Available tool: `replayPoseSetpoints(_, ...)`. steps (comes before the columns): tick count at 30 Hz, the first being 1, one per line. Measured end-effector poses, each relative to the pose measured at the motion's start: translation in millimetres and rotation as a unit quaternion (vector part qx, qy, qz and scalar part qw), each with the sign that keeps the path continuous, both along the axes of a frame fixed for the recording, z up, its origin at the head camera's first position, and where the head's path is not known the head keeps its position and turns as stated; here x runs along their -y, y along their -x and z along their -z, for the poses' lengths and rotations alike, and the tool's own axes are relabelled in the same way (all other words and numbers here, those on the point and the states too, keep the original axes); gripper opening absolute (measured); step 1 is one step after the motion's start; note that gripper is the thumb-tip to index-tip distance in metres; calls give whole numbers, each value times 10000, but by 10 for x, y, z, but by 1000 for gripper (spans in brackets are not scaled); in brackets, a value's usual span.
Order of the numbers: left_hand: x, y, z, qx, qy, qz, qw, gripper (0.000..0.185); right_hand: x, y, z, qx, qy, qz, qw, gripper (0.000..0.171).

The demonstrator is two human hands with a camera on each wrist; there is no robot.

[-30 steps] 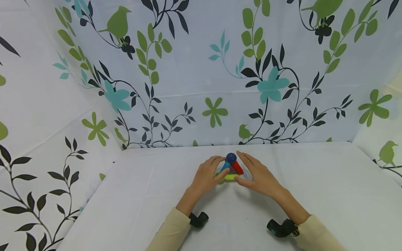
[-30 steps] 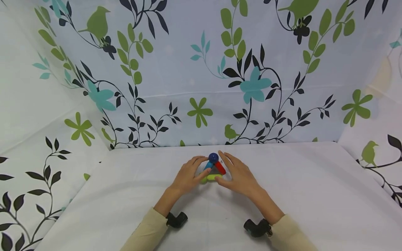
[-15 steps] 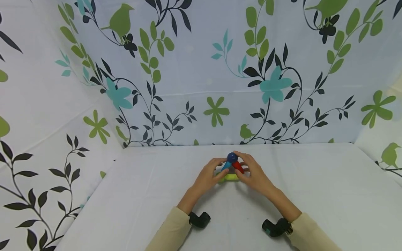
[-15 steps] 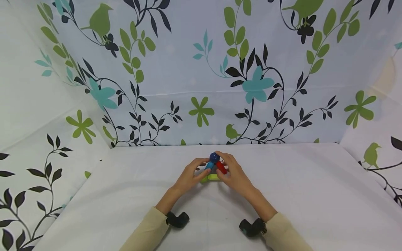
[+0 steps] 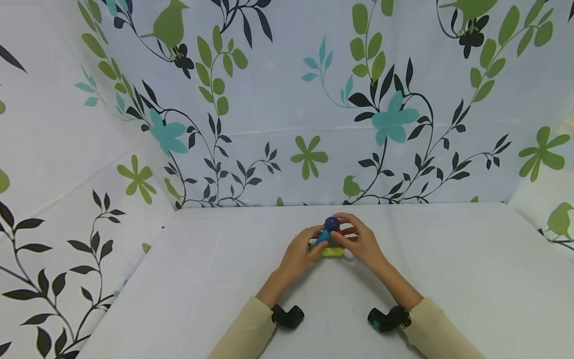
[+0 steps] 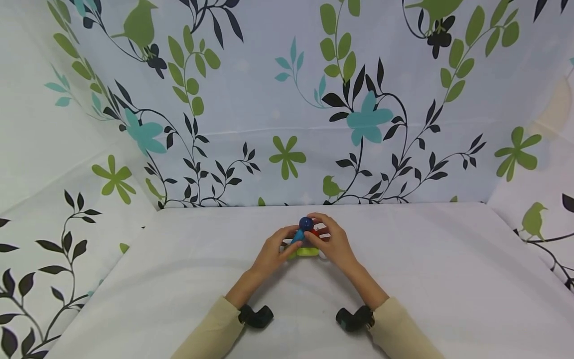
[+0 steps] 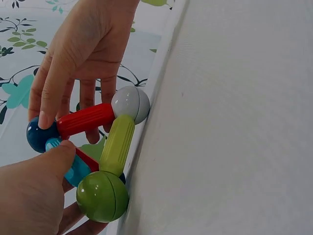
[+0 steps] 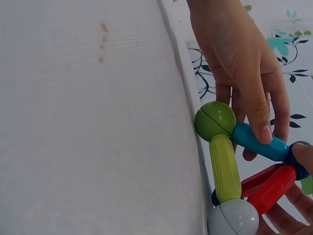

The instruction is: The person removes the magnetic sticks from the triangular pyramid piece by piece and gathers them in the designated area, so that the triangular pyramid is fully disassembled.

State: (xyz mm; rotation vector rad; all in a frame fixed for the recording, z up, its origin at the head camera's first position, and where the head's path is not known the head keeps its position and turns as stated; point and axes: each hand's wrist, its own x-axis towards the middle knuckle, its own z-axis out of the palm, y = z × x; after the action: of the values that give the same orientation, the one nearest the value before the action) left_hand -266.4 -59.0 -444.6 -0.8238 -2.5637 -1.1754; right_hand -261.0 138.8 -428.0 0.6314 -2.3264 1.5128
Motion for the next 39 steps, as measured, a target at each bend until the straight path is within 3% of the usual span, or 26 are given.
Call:
replayPoseSetpoints(7,12,-16,1,-57,61,-75,9999,43,54,-8,21,13,122,34,9999,43)
replayPoseSetpoints(16,15,-9,0,47,-167,17,9998,41,43,11,14,-220,-136,24,9997,42)
replayPoseSetpoints(24,18,-2,-1,-2,-246,85,9997,41,59,-33,-61,-134,-254,73,9996,40)
replayPoseSetpoints(32,37,7,16,-92,-42,251,9996,31,-3,28,9,-166,-126,126,9997,41)
replayPoseSetpoints(39,25,17,17,-69,-651,81,9978,35,-8,31,1,-110,-108,87,9998,42)
